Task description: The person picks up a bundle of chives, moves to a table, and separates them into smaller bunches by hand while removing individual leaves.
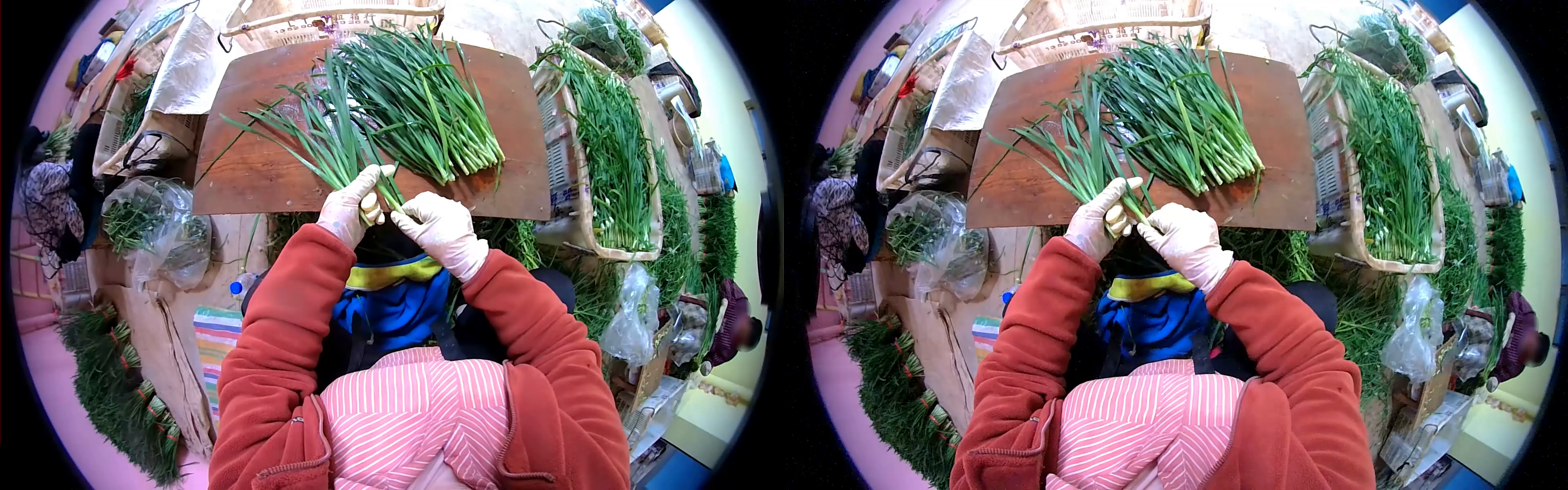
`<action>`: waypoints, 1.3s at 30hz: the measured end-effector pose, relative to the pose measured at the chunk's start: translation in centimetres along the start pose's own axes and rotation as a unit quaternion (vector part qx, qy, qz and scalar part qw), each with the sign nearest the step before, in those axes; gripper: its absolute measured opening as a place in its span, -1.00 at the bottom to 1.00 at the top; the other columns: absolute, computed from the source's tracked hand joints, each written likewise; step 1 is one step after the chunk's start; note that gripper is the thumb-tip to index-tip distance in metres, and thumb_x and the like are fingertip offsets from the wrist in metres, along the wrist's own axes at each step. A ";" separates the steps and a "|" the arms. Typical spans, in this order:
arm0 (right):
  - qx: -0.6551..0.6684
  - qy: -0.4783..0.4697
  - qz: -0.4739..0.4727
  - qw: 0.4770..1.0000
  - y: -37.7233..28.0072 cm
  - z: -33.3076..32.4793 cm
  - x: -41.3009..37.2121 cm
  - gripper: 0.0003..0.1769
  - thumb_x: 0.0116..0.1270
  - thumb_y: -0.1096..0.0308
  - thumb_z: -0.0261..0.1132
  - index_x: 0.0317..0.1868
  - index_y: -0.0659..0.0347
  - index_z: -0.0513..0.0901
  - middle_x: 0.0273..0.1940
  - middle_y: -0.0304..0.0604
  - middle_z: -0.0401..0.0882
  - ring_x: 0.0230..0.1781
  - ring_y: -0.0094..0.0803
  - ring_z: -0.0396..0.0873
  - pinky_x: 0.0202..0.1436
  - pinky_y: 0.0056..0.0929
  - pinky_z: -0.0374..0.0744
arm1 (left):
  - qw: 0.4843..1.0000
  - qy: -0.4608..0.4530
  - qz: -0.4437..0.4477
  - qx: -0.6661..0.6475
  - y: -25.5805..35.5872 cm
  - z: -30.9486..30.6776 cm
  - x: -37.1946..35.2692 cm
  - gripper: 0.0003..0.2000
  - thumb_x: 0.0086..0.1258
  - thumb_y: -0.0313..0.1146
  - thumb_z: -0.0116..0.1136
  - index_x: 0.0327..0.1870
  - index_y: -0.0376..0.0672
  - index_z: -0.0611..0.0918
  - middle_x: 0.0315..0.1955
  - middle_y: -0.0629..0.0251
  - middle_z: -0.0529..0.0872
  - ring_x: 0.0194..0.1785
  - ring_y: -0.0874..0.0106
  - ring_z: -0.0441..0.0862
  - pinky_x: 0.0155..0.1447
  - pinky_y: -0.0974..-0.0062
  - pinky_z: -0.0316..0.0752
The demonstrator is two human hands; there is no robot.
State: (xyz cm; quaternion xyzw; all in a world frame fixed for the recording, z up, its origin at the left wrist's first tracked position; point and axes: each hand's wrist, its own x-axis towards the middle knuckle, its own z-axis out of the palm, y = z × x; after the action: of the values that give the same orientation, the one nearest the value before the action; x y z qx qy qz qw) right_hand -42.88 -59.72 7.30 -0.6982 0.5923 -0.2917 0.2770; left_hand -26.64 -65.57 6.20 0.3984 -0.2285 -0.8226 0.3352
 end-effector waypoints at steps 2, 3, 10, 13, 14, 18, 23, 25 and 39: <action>0.041 -0.003 0.008 0.999 -0.1 -0.5 0.3 -0.72 0.21 0.13 0.29 -0.32 0.19 0.66 -0.47 -0.20 0.59 -0.47 -0.42 0.54 -0.40 -0.49 0.47 | 1.000 -0.016 0.004 -0.021 -0.2 -0.1 0.3 -0.60 0.41 -0.12 -0.03 0.12 -0.21 0.49 -0.71 0.58 0.29 -0.64 0.66 0.23 -0.50 0.65 0.18; 0.183 -0.090 0.122 0.971 -0.8 -1.5 0.8 -0.72 0.23 0.12 0.25 -0.31 0.17 0.66 -0.44 -0.26 0.61 -0.48 -0.48 0.53 -0.43 -0.53 0.44 | 0.998 -0.033 0.008 -0.044 -0.1 0.1 0.4 -0.62 0.42 -0.14 -0.05 0.12 -0.19 0.50 -0.68 0.54 0.37 -0.61 0.65 0.29 -0.50 0.66 0.20; 0.401 -0.113 0.261 0.871 0.0 -1.4 1.1 -0.72 0.25 0.13 0.22 -0.32 0.21 0.63 -0.42 -0.34 0.62 -0.49 -0.68 0.47 -0.49 -0.70 0.33 | 0.979 0.011 0.081 0.185 0.7 1.1 -1.1 -0.68 0.40 -0.15 -0.06 -0.04 -0.15 0.60 -0.63 0.45 0.48 -0.59 0.62 0.36 -0.50 0.66 0.26; 0.237 -0.108 0.235 0.936 2.1 -0.5 0.9 -0.72 0.22 0.15 0.21 -0.35 0.22 0.63 -0.44 -0.24 0.63 -0.50 -0.54 0.52 -0.44 -0.56 0.43 | 0.984 0.083 0.120 0.107 0.9 -0.1 0.0 -0.74 0.38 -0.18 -0.02 -0.16 -0.12 0.65 -0.67 0.48 0.44 -0.62 0.63 0.33 -0.51 0.65 0.24; 0.087 -0.120 0.202 0.968 2.9 -0.4 0.7 -0.72 0.22 0.16 0.20 -0.36 0.23 0.63 -0.45 -0.19 0.62 -0.50 -0.46 0.54 -0.39 -0.47 0.48 | 0.987 0.081 0.129 0.050 1.5 -0.2 -0.3 -0.77 0.37 -0.20 0.00 -0.16 -0.11 0.63 -0.71 0.51 0.39 -0.62 0.65 0.32 -0.52 0.63 0.24; -0.309 -0.235 0.134 0.912 3.4 -1.3 -0.9 -0.64 0.20 0.05 0.13 -0.45 0.18 0.66 -0.43 -0.02 0.61 -0.36 -0.04 0.58 -0.22 -0.16 0.52 | 0.998 0.014 0.061 -0.027 2.2 -0.8 0.0 -0.75 0.36 -0.20 0.02 -0.08 -0.12 0.61 -0.51 0.53 0.53 -0.53 0.64 0.42 -0.45 0.64 0.33; -0.036 -0.107 0.119 0.986 0.4 -3.8 1.3 -0.45 0.29 -0.13 0.06 -0.43 0.23 0.63 -0.55 -0.10 0.56 -0.55 -0.25 0.54 -0.35 -0.33 0.49 | 0.998 -0.030 0.040 -0.043 -0.1 -1.0 0.9 -0.69 0.37 -0.20 0.03 0.03 -0.14 0.56 -0.57 0.54 0.42 -0.48 0.61 0.40 -0.39 0.64 0.36; 0.055 -0.156 0.106 0.981 0.5 -2.5 1.3 -0.41 0.31 -0.16 0.00 -0.43 0.23 0.64 -0.52 -0.04 0.59 -0.52 -0.18 0.56 -0.38 -0.27 0.51 | 0.999 0.008 0.031 -0.009 -1.5 -0.7 1.3 -0.67 0.39 -0.18 -0.03 0.06 -0.15 0.53 -0.46 0.46 0.52 -0.42 0.55 0.43 -0.27 0.57 0.38; -0.117 -0.067 0.091 0.987 0.8 -3.9 0.2 -0.41 0.22 -0.19 0.02 -0.34 0.25 0.63 -0.40 0.07 0.60 -0.33 -0.04 0.58 -0.18 -0.15 0.51 | 0.985 -0.071 0.051 -0.148 -1.1 -1.7 -0.8 -0.67 0.44 -0.22 -0.05 0.12 -0.20 0.43 -0.46 0.47 0.50 -0.42 0.52 0.44 -0.21 0.47 0.46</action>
State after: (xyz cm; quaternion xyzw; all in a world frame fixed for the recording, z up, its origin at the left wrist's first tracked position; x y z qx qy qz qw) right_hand -46.24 -60.15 9.35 -0.6870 0.6636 -0.1465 0.2573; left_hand -25.29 -64.42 4.89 0.2725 -0.1478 -0.8554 0.4150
